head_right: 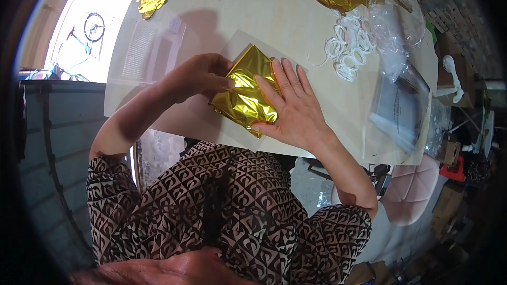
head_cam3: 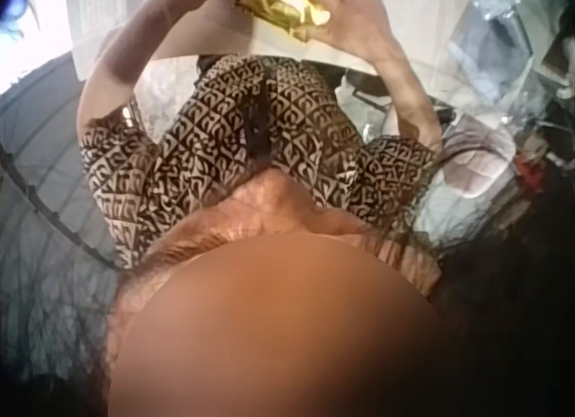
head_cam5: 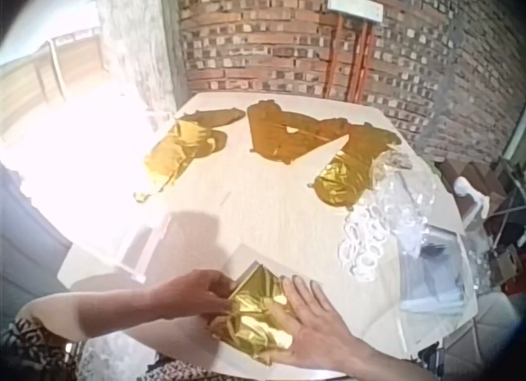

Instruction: The person folds gold foil balloons by hand and packages them into plastic sleeves along with cardboard inserts, securing each package with a white clip.

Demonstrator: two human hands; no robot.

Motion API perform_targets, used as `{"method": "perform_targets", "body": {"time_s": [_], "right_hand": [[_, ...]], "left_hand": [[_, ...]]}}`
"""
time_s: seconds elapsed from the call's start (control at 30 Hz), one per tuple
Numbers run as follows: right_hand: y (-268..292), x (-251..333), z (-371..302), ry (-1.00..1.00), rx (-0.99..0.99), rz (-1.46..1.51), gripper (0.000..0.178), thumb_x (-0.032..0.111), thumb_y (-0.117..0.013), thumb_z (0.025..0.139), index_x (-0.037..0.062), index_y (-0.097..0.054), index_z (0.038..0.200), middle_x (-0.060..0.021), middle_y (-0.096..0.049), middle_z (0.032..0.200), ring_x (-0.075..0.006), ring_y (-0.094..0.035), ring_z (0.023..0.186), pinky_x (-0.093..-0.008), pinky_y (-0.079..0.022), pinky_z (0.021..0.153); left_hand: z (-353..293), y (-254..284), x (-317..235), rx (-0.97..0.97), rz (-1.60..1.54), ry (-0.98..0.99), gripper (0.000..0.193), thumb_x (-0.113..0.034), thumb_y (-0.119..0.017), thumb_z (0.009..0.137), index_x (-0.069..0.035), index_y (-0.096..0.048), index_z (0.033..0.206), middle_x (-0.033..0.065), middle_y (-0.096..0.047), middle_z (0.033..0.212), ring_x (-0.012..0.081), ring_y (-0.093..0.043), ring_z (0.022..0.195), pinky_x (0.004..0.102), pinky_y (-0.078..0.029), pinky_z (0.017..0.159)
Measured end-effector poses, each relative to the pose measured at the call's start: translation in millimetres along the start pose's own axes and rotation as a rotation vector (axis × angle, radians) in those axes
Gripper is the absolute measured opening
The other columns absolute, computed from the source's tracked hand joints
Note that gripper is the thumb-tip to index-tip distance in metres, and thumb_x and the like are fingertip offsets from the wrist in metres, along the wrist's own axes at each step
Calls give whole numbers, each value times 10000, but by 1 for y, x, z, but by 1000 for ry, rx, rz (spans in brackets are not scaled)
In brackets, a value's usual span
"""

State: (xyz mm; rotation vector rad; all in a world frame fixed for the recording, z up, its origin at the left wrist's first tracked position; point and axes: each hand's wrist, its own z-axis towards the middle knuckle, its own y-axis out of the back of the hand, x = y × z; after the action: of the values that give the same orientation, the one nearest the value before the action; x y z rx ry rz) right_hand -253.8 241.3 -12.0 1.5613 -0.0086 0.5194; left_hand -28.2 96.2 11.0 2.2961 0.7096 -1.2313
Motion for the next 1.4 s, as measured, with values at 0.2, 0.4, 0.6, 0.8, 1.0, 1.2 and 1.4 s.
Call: {"method": "perform_targets", "body": {"time_s": [0.2,0.4,0.6,0.8,1.0,1.2,1.4], "right_hand": [[2,1,-3,-9,8,-11,945,599,-701,808,122,-359,1549,-233,-163,1643,-404,-136,1526,-512,-102,1238],[3,0,-5,-9,14,-35,949,619,-686,812,126,-356,1553,-235,-167,1641,-406,-140,1526,-517,-106,1236],[8,3,-6,-10,45,-43,950,624,-680,814,123,-355,1553,-239,-163,1641,-408,-135,1526,-519,-95,1237],[9,1,-8,-2,44,-44,956,618,-690,804,116,-361,1549,-252,-157,1638,-415,-136,1524,-531,-93,1235],[14,0,-9,-11,69,-49,954,598,-706,800,103,-368,1542,-251,-149,1641,-415,-139,1524,-531,-105,1233],[44,-17,11,-16,105,83,782,392,-765,836,67,-454,1476,-229,-326,1578,-380,-315,1467,-481,-247,1203],[65,-26,57,-557,159,138,592,449,-769,836,-13,-619,1175,-163,-614,1144,-276,-627,1011,-385,-509,899]], "left_hand": [[-3,0,13,-113,75,-125,279,-127,-753,813,43,-640,1005,86,-646,861,145,-648,707,300,-539,589],[-10,-6,8,-188,559,-218,291,-168,-749,743,10,-664,957,118,-670,943,259,-668,744,383,-519,663],[-15,-17,35,-447,797,-653,494,-228,-735,801,-38,-621,1243,143,-569,1344,290,-540,1237,462,-425,1041],[-9,-11,43,-242,1210,-896,581,-263,-629,910,-65,-508,1442,99,-439,1540,268,-366,1447,513,-166,1234],[-5,-18,50,-259,1095,-870,513,-303,-598,963,-55,-545,1408,89,-460,1529,262,-365,1452,505,-194,1221],[-2,-20,48,-258,1090,-877,516,-311,-612,954,-58,-555,1400,115,-468,1521,291,-406,1426,509,-243,1201],[2,-22,51,-278,1027,-902,520,-277,-649,933,-47,-561,1391,121,-487,1505,297,-412,1425,506,-270,1192]]}}
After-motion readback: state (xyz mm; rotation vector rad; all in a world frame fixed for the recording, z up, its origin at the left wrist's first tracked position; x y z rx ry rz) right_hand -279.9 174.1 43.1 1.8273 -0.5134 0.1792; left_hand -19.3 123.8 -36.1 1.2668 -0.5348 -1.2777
